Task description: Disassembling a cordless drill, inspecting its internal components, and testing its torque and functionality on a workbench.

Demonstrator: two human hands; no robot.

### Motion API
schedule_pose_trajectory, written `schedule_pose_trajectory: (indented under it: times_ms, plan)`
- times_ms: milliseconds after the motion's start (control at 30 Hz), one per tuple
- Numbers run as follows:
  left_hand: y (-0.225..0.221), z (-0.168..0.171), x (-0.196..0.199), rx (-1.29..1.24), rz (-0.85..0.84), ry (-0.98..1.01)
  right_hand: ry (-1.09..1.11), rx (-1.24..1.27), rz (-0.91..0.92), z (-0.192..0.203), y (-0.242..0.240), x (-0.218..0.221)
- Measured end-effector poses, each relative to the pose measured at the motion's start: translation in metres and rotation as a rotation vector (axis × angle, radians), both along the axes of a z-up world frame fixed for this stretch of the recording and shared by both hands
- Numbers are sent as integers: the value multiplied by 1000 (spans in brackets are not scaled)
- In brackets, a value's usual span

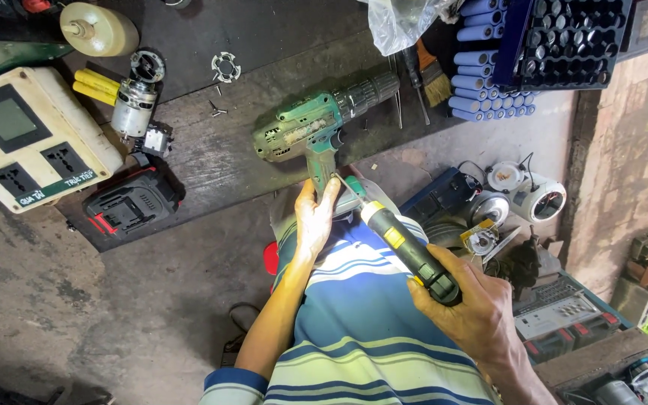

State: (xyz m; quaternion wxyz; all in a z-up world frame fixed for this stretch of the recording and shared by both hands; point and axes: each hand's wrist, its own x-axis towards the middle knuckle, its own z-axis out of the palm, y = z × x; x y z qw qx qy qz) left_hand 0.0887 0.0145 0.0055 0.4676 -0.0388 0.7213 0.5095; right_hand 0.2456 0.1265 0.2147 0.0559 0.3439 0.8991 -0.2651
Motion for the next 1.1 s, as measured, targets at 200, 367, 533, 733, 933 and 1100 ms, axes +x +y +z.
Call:
schedule_pose_trajectory:
  times_ms: [200, 367, 533, 733, 933, 1100]
  plan:
    - [-1, -8, 3, 3, -9, 32, 4, -5, -14, -2, 0, -2]
    - [-2, -11, 5, -29, -18, 24, 2, -9, 4, -5, 0, -5]
    - [-3, -15, 8, -51, -15, 20, 13, 21, 45, -6, 1, -8]
    - [-3, -17, 8, -74, -28, 10, 12, 140, 143, -6, -3, -11]
    - [2, -5, 1, -72, -19, -10, -151, 131, 166, 12, -5, -40]
    - [1, -13, 6, -56, 28, -7, -239, 243, 352, 24, 8, -70]
